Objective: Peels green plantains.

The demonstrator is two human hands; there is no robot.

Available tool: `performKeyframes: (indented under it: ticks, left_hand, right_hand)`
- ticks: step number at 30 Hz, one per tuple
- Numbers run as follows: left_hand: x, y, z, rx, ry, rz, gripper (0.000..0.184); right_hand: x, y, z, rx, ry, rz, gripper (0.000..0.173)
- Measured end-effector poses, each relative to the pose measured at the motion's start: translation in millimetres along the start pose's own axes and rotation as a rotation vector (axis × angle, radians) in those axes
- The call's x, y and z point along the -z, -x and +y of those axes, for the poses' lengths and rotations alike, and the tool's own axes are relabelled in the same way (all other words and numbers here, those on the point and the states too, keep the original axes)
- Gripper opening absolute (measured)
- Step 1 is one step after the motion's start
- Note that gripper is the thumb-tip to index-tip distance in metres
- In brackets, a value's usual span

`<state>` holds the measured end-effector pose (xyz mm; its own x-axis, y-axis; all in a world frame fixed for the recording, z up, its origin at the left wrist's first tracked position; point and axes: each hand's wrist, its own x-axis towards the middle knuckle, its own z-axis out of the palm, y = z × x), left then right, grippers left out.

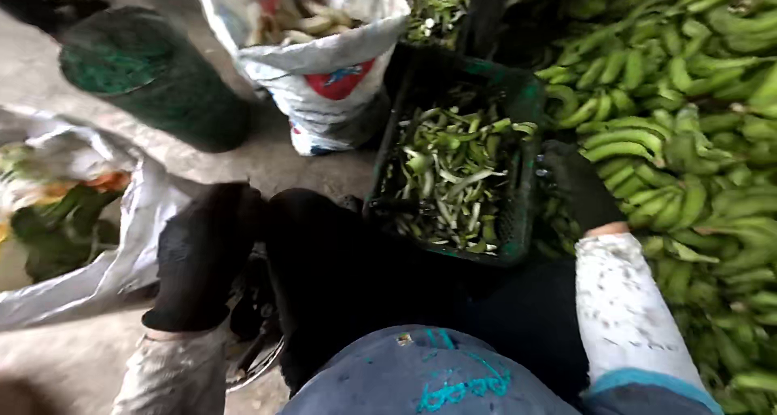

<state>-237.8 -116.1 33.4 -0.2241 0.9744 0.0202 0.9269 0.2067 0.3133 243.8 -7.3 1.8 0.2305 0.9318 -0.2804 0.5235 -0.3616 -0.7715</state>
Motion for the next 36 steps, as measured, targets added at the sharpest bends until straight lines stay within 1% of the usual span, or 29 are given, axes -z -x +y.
performKeyframes:
  ticks: [1, 2, 3, 4, 5, 6, 7, 9, 10, 12, 13, 16, 18, 20, 22, 24, 26, 27, 29, 30, 31, 33, 35, 36]
  left_hand:
    - [9.8, -10.2, 31.9, -0.077, 0.051, 0.034, 0.040]
    - [10.3, -18.3, 59.7, -0.192, 0.094, 0.025, 0.039]
    - [-0.3, -27.2, 80.7, -0.331, 0.115, -0.025, 0.039]
    - [-20.6, -37.6, 95.8, -0.453, 0.079, -0.107, 0.041]
    - [-49.2, -48.5, 108.1, -0.535, 0.007, -0.180, 0.043]
    - [-78.9, -56.9, 120.0, -0.560, -0.069, -0.262, 0.047]
    - [-104.5, -63.1, 129.7, -0.544, -0.152, -0.367, 0.050]
    - [-141.2, -73.0, 138.3, -0.474, -0.282, -0.591, 0.060]
    - [-152.3, -75.8, 137.5, -0.463, -0.307, -0.657, 0.061]
    - [-155.3, -77.6, 140.0, -0.492, -0.339, -0.730, 0.048]
    - [-148.1, -77.7, 145.5, -0.498, -0.359, -0.765, 0.044]
    - [-116.2, -83.4, 162.1, -0.492, -0.365, -0.829, 0.039]
    - [-100.7, -92.2, 168.2, -0.472, -0.224, -0.841, 0.037]
    - [-93.0, -99.6, 171.0, -0.405, -0.057, -0.791, 0.040]
    - [-93.3, -105.7, 172.5, -0.330, 0.049, -0.676, 0.043]
    - [-93.0, -105.4, 175.5, -0.352, 0.169, -0.588, 0.043]
    - [-96.1, -105.0, 178.1, -0.346, 0.259, -0.580, 0.041]
    - [-98.0, -105.5, 180.2, -0.341, 0.268, -0.577, 0.041]
    - [-100.4, -108.8, 183.1, -0.339, 0.254, -0.565, 0.042]
    - [-101.5, -110.7, 182.8, -0.348, 0.252, -0.550, 0.043]
    - [-102.7, -111.7, 181.6, -0.360, 0.257, -0.534, 0.044]
    - [-103.8, -113.4, 178.5, -0.361, 0.293, -0.514, 0.047]
    - [-101.5, -113.9, 180.2, -0.344, 0.351, -0.520, 0.046]
    - [-101.2, -113.4, 181.3, -0.340, 0.388, -0.520, 0.045]
  right_hand:
    - [-0.7, -8.3, -2.6, 0.017, 0.007, 0.011, 0.043]
    - [0.0, -13.9, -2.1, 0.043, 0.017, 0.033, 0.042]
    - [1.5, -17.5, 0.3, 0.060, 0.023, 0.058, 0.043]
    - [3.5, -19.1, 2.5, 0.070, 0.025, 0.080, 0.045]
    - [5.1, -20.7, 5.6, 0.086, 0.030, 0.098, 0.046]
    - [4.9, -21.0, 7.5, 0.098, 0.030, 0.116, 0.047]
    - [2.9, -19.8, 7.2, 0.095, 0.027, 0.120, 0.048]
    - [-5.8, -10.9, 2.6, 0.068, 0.041, 0.076, 0.049]
    - [-11.3, -7.4, 2.8, 0.067, 0.095, 0.038, 0.051]
    - [-20.1, -5.0, 3.5, 0.107, 0.254, -0.015, 0.054]
    - [-23.5, -7.6, 5.3, 0.146, 0.338, 0.001, 0.055]
    - [-21.8, -40.8, 17.1, 0.196, 0.568, 0.139, 0.056]
    - [-12.2, -66.3, 22.0, 0.144, 0.659, 0.193, 0.057]
    - [-9.7, -88.8, 21.6, 0.098, 0.679, 0.202, 0.061]
    - [-18.5, -110.8, 20.9, 0.120, 0.674, 0.230, 0.068]
    - [-32.7, -132.7, 23.9, 0.124, 0.690, 0.257, 0.072]
    - [-43.1, -153.8, 25.9, 0.058, 0.688, 0.228, 0.074]
    - [-45.9, -162.9, 27.1, 0.016, 0.672, 0.210, 0.070]
    - [-47.8, -173.4, 24.7, -0.052, 0.587, 0.204, 0.051]
    - [-47.3, -175.8, 21.4, -0.077, 0.539, 0.216, 0.046]
    - [-46.5, -176.3, 18.2, -0.094, 0.450, 0.241, 0.046]
    - [-45.8, -181.6, 14.0, -0.114, 0.212, 0.289, 0.051]
    - [-26.3, -175.9, -5.5, -0.124, 0.003, 0.305, 0.046]
    - [-15.1, -174.0, -15.2, -0.106, -0.035, 0.313, 0.044]
